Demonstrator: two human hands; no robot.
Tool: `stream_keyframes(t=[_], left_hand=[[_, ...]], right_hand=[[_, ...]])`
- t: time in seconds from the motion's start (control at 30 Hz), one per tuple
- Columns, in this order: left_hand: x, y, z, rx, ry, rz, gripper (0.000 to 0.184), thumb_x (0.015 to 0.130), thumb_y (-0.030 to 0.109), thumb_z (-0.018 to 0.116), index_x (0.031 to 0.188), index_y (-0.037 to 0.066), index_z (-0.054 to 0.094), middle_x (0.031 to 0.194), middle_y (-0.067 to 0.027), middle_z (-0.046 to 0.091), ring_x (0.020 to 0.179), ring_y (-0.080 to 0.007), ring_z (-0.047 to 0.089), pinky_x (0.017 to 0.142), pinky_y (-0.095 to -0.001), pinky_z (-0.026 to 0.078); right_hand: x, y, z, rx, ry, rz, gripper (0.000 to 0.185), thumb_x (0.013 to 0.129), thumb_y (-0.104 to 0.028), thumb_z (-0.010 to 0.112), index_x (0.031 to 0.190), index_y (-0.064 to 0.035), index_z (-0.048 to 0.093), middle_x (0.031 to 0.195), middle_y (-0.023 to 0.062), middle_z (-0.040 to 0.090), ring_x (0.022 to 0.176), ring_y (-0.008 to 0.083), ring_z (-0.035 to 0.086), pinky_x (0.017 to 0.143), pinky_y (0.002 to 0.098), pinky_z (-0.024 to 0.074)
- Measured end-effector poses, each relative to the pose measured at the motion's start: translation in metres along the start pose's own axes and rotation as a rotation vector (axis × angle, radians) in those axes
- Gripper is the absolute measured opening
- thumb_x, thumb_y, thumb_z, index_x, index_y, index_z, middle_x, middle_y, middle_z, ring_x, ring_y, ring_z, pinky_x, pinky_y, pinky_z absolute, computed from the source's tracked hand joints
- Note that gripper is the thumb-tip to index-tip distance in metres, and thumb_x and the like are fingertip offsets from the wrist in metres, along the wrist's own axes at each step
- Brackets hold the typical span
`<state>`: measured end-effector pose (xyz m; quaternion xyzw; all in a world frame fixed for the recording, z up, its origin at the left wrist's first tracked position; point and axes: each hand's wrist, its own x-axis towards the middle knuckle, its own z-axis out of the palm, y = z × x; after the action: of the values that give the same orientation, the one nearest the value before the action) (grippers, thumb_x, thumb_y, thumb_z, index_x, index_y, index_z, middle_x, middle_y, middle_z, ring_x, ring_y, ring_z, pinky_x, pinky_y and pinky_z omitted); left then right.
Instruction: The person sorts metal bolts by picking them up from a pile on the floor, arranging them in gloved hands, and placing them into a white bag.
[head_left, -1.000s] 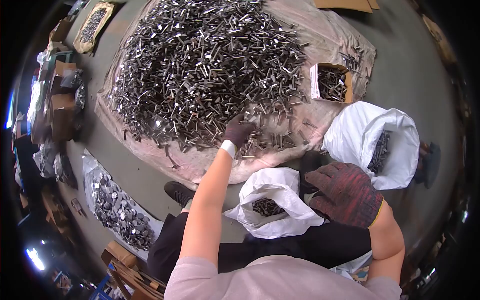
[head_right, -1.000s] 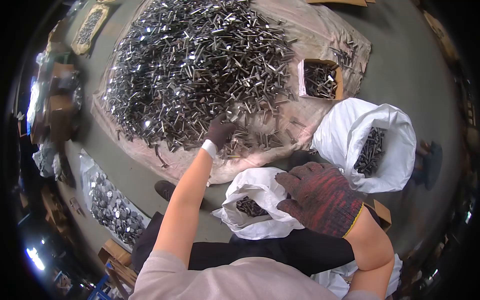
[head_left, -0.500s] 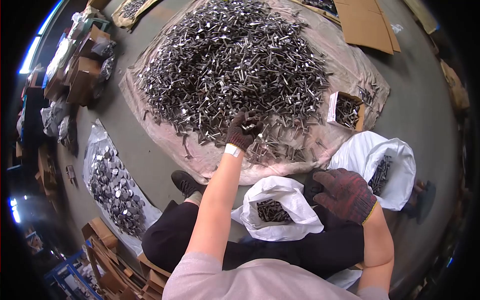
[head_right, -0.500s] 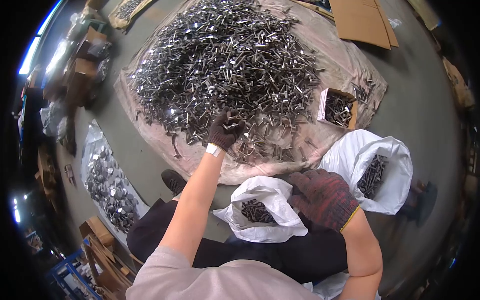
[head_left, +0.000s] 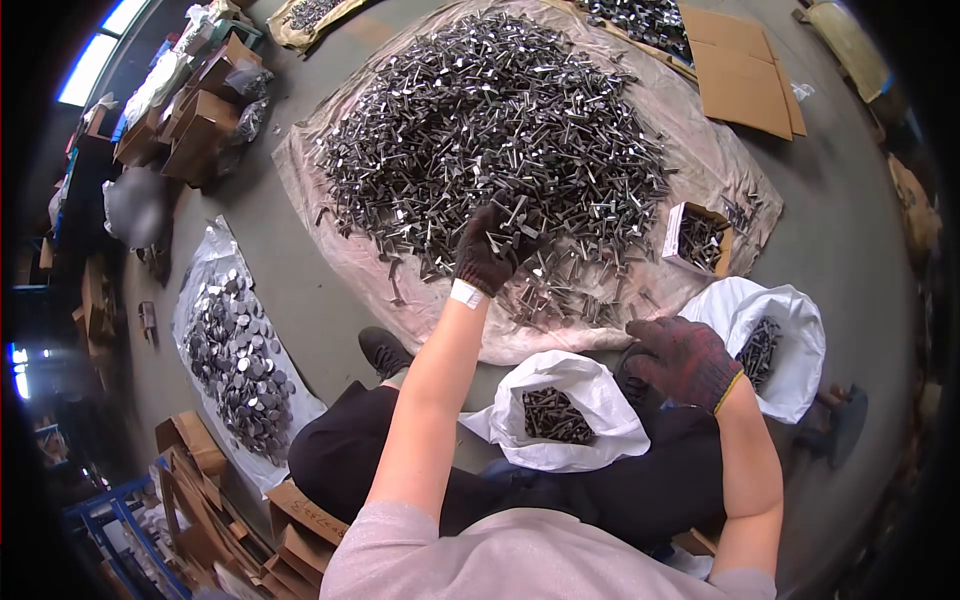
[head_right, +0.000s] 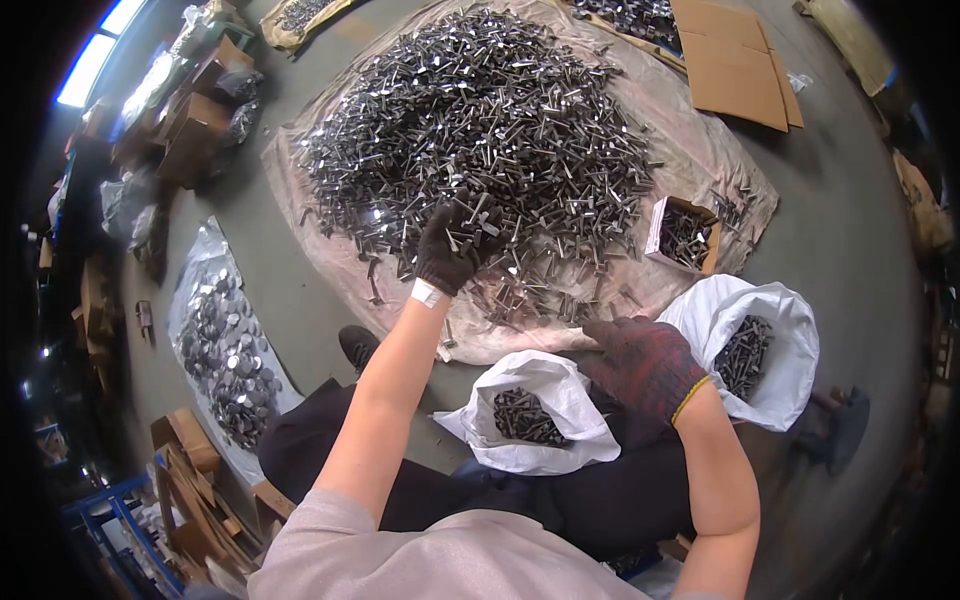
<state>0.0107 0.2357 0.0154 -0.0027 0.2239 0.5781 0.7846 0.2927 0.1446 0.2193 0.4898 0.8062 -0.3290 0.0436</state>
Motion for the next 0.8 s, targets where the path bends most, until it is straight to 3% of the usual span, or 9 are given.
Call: stream_keyframes(t=[0.07,0.17,0.37,0.43,0.53,0.6,0.7,0.77,0.8], left_hand=[[-0.007,0.005,0.012,-0.128,-0.099,-0.057,0.065,0.081,0.061,0.061,0.127,0.016,0.056,0.135,-0.0146,0.053,0.122,-0.0402,0.050,0.100,-0.0679,0.038],[-0.020,0.007,0.028,-0.171,-0.245,-0.042,0.066,0.081,0.063,0.059,0.128,0.016,0.056,0.137,-0.0147,0.052,0.122,-0.0399,0.051,0.099,-0.0682,0.038],[-0.041,0.005,0.051,-0.209,-0.230,-0.030,0.055,0.090,0.051,0.045,0.133,0.017,0.052,0.139,-0.0139,0.051,0.127,-0.0418,0.046,0.101,-0.0691,0.034],[-0.053,0.001,0.060,-0.244,-0.270,-0.036,0.052,0.091,0.046,0.045,0.134,0.017,0.052,0.139,-0.0134,0.050,0.127,-0.0417,0.046,0.102,-0.0684,0.033],[-0.084,-0.004,0.080,-0.231,-0.285,-0.057,0.051,0.092,0.043,0.045,0.135,0.016,0.051,0.139,-0.0124,0.051,0.127,-0.0397,0.046,0.103,-0.0665,0.034],[-0.106,-0.012,0.089,-0.232,-0.289,-0.056,0.050,0.092,0.041,0.047,0.136,0.017,0.050,0.140,-0.0125,0.050,0.128,-0.0378,0.046,0.104,-0.0657,0.033],[-0.133,-0.022,0.093,-0.264,-0.288,-0.096,0.052,0.092,0.041,0.049,0.138,0.016,0.048,0.141,-0.0127,0.049,0.128,-0.0362,0.046,0.105,-0.0649,0.032],[-0.149,-0.027,0.094,-0.258,-0.276,-0.117,0.053,0.092,0.043,0.049,0.139,0.017,0.047,0.141,-0.0130,0.048,0.128,-0.0357,0.046,0.106,-0.0649,0.032],[-0.155,-0.029,0.094,-0.261,-0.285,-0.128,0.053,0.092,0.043,0.049,0.138,0.016,0.047,0.141,-0.0136,0.048,0.128,-0.0356,0.046,0.106,-0.0644,0.031]], right_hand=[[0.002,-0.004,-0.003,-0.016,-0.054,0.033,0.043,0.080,-0.030,0.069,0.114,-0.0058,0.061,0.095,0.0184,0.066,0.090,0.0367,0.064,0.078,0.0444,0.0512],[0.004,-0.007,0.001,-0.052,-0.024,0.033,0.043,0.081,-0.032,0.068,0.115,-0.0064,0.061,0.097,0.0181,0.067,0.091,0.0368,0.064,0.080,0.0444,0.0509],[0.014,-0.006,0.007,-0.037,-0.069,0.081,0.046,0.083,-0.035,0.065,0.121,-0.0098,0.059,0.102,0.0184,0.067,0.095,0.0354,0.064,0.084,0.0431,0.0503],[0.016,-0.006,0.011,-0.120,0.003,-0.049,0.046,0.083,-0.035,0.064,0.122,-0.0104,0.060,0.103,0.0193,0.066,0.097,0.0370,0.063,0.084,0.0432,0.0504],[0.039,-0.004,0.023,0.020,0.217,0.024,0.042,0.088,-0.033,0.063,0.120,-0.0070,0.062,0.099,0.0147,0.069,0.089,0.0300,0.067,0.079,0.0370,0.0522],[0.057,-0.001,0.026,0.626,0.344,-0.015,0.039,0.093,-0.031,0.061,0.120,-0.0025,0.062,0.096,0.0076,0.070,0.082,0.0168,0.064,0.075,0.0290,0.0517],[0.060,-0.020,0.016,0.921,0.263,0.027,0.037,0.095,-0.028,0.060,0.118,0.0005,0.062,0.093,0.0022,0.068,0.080,0.0082,0.058,0.073,0.0240,0.0497],[0.063,-0.027,0.025,0.734,0.263,0.056,0.032,0.093,-0.023,0.063,0.115,0.0003,0.064,0.090,0.0030,0.067,0.080,0.0087,0.059,0.073,0.0254,0.0505],[0.059,-0.033,0.029,0.667,0.306,-0.027,0.028,0.090,-0.023,0.065,0.108,-0.0027,0.066,0.087,0.0074,0.067,0.079,0.0143,0.061,0.073,0.0290,0.0499]])
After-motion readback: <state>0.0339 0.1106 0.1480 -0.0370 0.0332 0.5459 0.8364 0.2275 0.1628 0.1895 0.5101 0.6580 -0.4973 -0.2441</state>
